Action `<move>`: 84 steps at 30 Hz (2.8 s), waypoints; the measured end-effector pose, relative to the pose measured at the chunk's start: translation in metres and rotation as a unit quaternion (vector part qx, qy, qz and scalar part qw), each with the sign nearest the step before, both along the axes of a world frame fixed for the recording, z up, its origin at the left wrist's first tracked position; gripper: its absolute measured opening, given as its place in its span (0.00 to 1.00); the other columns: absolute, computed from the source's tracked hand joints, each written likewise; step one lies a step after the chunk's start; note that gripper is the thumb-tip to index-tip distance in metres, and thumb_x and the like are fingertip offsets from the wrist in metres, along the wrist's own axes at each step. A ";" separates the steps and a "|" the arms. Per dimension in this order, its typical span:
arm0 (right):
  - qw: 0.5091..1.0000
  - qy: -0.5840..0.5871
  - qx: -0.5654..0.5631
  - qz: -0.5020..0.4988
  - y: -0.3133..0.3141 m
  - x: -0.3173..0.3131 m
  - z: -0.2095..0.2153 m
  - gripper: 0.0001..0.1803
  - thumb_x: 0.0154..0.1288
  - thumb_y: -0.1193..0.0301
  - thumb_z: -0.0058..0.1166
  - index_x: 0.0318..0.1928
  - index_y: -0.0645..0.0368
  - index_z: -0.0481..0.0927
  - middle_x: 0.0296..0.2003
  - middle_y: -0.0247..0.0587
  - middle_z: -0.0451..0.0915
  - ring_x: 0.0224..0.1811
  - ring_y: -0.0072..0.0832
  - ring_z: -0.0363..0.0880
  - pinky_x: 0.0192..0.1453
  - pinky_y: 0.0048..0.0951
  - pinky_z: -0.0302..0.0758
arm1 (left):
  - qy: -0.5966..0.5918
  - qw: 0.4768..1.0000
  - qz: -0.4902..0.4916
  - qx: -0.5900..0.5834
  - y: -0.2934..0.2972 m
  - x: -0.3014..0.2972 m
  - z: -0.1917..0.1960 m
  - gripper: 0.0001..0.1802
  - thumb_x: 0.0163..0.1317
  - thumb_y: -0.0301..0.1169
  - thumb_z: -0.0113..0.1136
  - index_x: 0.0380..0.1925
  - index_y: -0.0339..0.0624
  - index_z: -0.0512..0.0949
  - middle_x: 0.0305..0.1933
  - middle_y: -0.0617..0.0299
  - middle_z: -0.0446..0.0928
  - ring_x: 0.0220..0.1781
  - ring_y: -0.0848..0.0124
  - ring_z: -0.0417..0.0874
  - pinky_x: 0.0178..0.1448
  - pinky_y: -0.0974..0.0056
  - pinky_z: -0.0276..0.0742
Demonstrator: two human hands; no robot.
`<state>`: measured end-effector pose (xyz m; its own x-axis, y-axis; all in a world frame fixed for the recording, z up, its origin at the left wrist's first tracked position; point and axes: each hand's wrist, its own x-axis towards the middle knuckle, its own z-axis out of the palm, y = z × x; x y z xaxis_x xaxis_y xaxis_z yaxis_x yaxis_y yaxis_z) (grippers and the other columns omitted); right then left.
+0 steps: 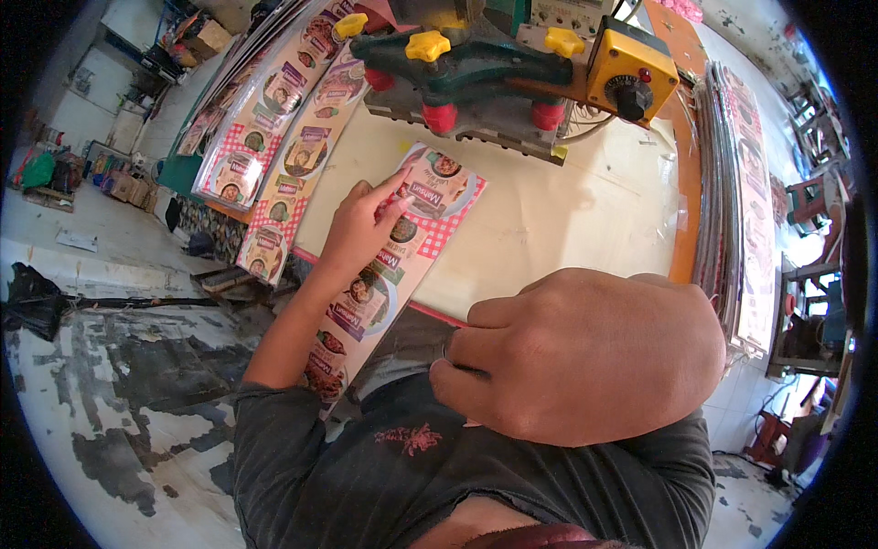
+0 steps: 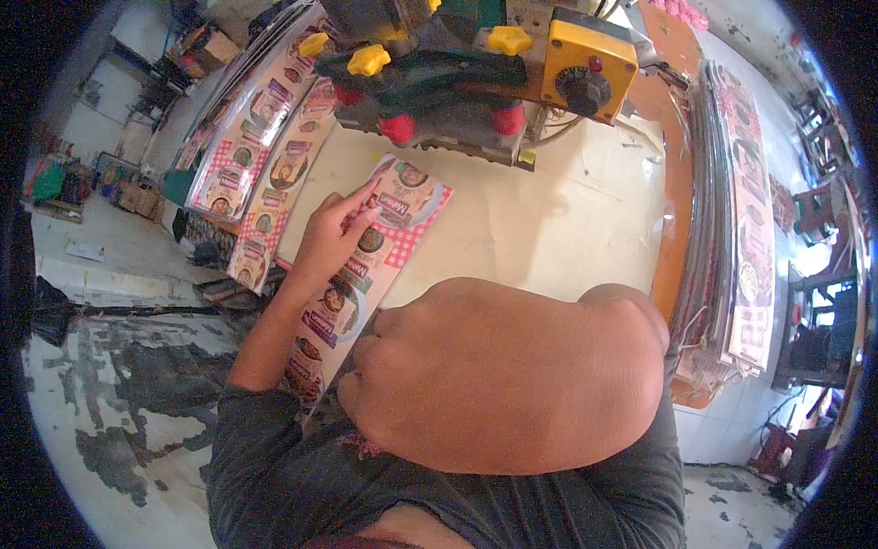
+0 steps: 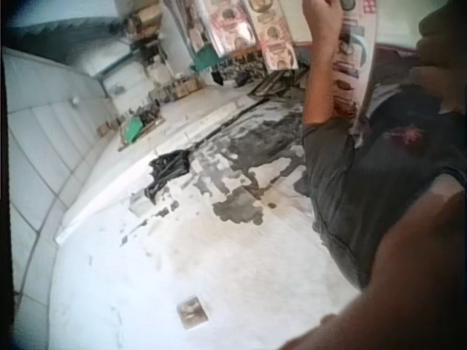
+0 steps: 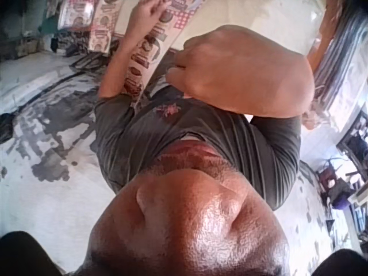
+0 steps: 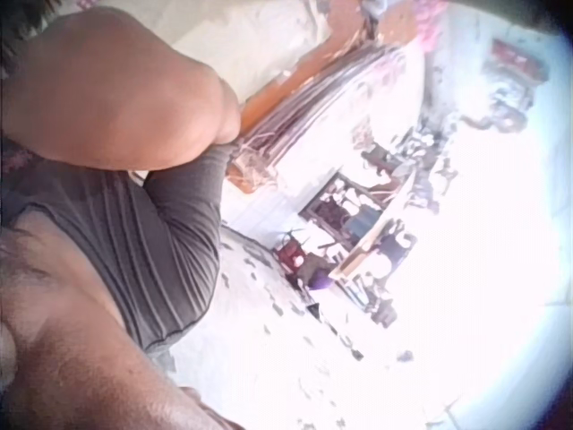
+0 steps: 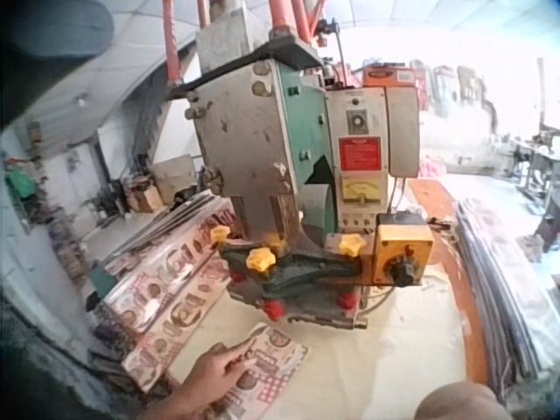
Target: The person picks up and inspects printed plastic packaging sheets for sauce sachets, peeling off small labels or stickers from the corners by hand.
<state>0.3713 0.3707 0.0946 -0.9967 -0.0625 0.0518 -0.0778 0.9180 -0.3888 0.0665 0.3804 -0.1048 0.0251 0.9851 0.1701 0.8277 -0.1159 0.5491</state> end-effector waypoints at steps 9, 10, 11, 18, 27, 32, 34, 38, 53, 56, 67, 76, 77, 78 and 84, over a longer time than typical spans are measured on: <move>0.999 -0.038 0.016 0.020 -0.005 -0.009 -0.005 0.09 0.62 0.69 0.58 0.34 0.63 0.79 0.29 0.38 0.80 0.35 0.34 0.86 0.34 0.33 0.86 | 0.255 0.967 0.011 0.018 0.002 0.026 -0.005 0.29 0.76 0.47 0.57 0.75 0.62 0.72 0.45 0.43 0.72 0.46 0.46 0.82 0.45 0.48 0.85; 0.999 -0.046 0.013 0.024 -0.004 -0.011 -0.004 0.09 0.63 0.69 0.58 0.34 0.63 0.79 0.29 0.39 0.80 0.35 0.35 0.87 0.34 0.33 0.86 | 0.256 0.966 0.010 0.013 0.003 0.027 -0.006 0.29 0.76 0.47 0.57 0.76 0.63 0.71 0.44 0.42 0.72 0.47 0.45 0.82 0.47 0.47 0.84; 0.998 -0.047 0.011 0.033 -0.003 -0.014 -0.006 0.08 0.64 0.69 0.58 0.34 0.63 0.79 0.29 0.39 0.80 0.35 0.35 0.87 0.34 0.34 0.86 | 0.259 0.966 0.016 0.007 0.003 0.026 -0.005 0.30 0.76 0.46 0.57 0.77 0.63 0.69 0.43 0.42 0.72 0.47 0.44 0.81 0.48 0.46 0.83; 0.984 0.025 -0.102 0.142 0.012 -0.056 -0.062 0.13 0.70 0.66 0.57 0.39 0.66 0.81 0.32 0.51 0.83 0.36 0.50 0.86 0.37 0.48 0.83 | 0.260 0.963 0.033 -0.065 0.016 0.030 -0.001 0.32 0.78 0.50 0.54 0.78 0.62 0.66 0.46 0.36 0.76 0.43 0.38 0.85 0.47 0.43 0.84; 0.984 -0.115 0.069 -0.118 0.045 -0.097 -0.064 0.07 0.59 0.76 0.57 0.30 0.66 0.87 0.27 0.54 0.85 0.32 0.51 0.88 0.36 0.48 0.82 | 0.239 0.969 0.018 -0.056 0.021 0.038 -0.005 0.38 0.76 0.54 0.52 0.78 0.44 0.65 0.43 0.40 0.81 0.40 0.46 0.89 0.43 0.47 0.87; 0.970 -0.172 0.105 -0.134 0.055 -0.111 -0.088 0.07 0.55 0.75 0.58 0.30 0.64 0.87 0.28 0.55 0.85 0.32 0.50 0.87 0.34 0.49 0.82 | 0.217 0.972 0.030 -0.083 0.027 0.040 -0.003 0.38 0.76 0.53 0.53 0.78 0.46 0.64 0.41 0.39 0.83 0.42 0.44 0.89 0.45 0.45 0.87; 0.971 -0.174 0.115 -0.120 0.056 -0.113 -0.117 0.08 0.57 0.73 0.57 0.31 0.64 0.87 0.27 0.57 0.84 0.32 0.52 0.86 0.34 0.50 0.81 | 0.210 0.974 0.045 -0.074 0.025 0.046 0.001 0.36 0.76 0.50 0.54 0.75 0.38 0.68 0.39 0.40 0.84 0.39 0.46 0.90 0.42 0.46 0.87; 0.964 -0.230 -0.028 0.129 0.048 -0.114 -0.158 0.12 0.62 0.69 0.55 0.32 0.66 0.85 0.25 0.58 0.82 0.32 0.55 0.84 0.37 0.52 0.77 | 0.201 0.976 0.043 -0.069 0.039 0.051 -0.004 0.34 0.78 0.51 0.52 0.77 0.46 0.66 0.37 0.39 0.85 0.41 0.43 0.90 0.43 0.43 0.86; 0.941 0.262 -0.128 0.171 -0.022 -0.125 -0.224 0.14 0.63 0.64 0.60 0.25 0.57 0.75 0.21 0.43 0.77 0.27 0.44 0.82 0.31 0.46 0.77 | 0.221 0.973 0.041 -0.041 0.043 0.048 -0.003 0.33 0.78 0.54 0.51 0.73 0.46 0.73 0.27 0.47 0.85 0.32 0.49 0.89 0.37 0.47 0.86; 0.945 0.303 -0.047 0.117 0.011 -0.132 -0.224 0.11 0.60 0.65 0.61 0.25 0.56 0.76 0.21 0.41 0.77 0.26 0.43 0.81 0.29 0.44 0.77 | 0.222 0.973 0.047 -0.037 0.044 0.046 -0.008 0.33 0.78 0.56 0.49 0.74 0.50 0.73 0.27 0.47 0.85 0.32 0.48 0.89 0.37 0.46 0.86; 0.965 0.260 -0.042 0.002 0.050 -0.135 -0.228 0.07 0.54 0.68 0.60 0.25 0.56 0.79 0.21 0.41 0.79 0.24 0.42 0.80 0.29 0.45 0.77 | 0.176 0.983 0.045 -0.018 0.054 0.038 -0.017 0.32 0.76 0.60 0.50 0.77 0.70 0.69 0.28 0.40 0.83 0.35 0.41 0.89 0.41 0.39 0.85; 0.975 0.217 -0.049 0.017 0.050 -0.139 -0.232 0.10 0.54 0.67 0.59 0.21 0.55 0.75 0.20 0.41 0.78 0.23 0.43 0.78 0.28 0.45 0.73 | 0.199 0.979 0.028 0.027 0.054 0.035 -0.023 0.33 0.74 0.58 0.54 0.74 0.58 0.73 0.26 0.49 0.85 0.29 0.46 0.88 0.36 0.44 0.85; 0.975 0.216 -0.043 0.017 0.050 -0.138 -0.231 0.10 0.54 0.67 0.59 0.20 0.55 0.74 0.20 0.41 0.78 0.23 0.43 0.78 0.28 0.45 0.73 | 0.194 0.980 0.028 0.025 0.055 0.035 -0.022 0.33 0.74 0.58 0.55 0.74 0.58 0.74 0.26 0.49 0.85 0.29 0.46 0.88 0.36 0.45 0.85; 0.976 0.211 -0.045 0.016 0.050 -0.139 -0.230 0.10 0.54 0.67 0.59 0.20 0.55 0.74 0.20 0.41 0.78 0.23 0.43 0.78 0.28 0.45 0.73 | 0.189 0.981 0.029 0.024 0.055 0.034 -0.020 0.33 0.74 0.57 0.55 0.74 0.58 0.74 0.26 0.49 0.85 0.29 0.46 0.88 0.36 0.45 0.85; 0.976 0.210 -0.055 0.015 0.050 -0.139 -0.232 0.11 0.54 0.67 0.60 0.20 0.55 0.74 0.20 0.41 0.78 0.23 0.44 0.78 0.28 0.45 0.73 | 0.179 0.983 0.020 0.024 0.056 0.035 -0.019 0.30 0.74 0.55 0.56 0.68 0.51 0.79 0.26 0.50 0.85 0.30 0.47 0.88 0.37 0.45 0.85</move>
<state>0.2319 0.4206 -0.1378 -0.8837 -0.0614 0.4641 -0.2775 0.8671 -0.4137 0.1011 0.4360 -0.1236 0.0531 0.9775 0.2040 0.9713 -0.0979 0.2166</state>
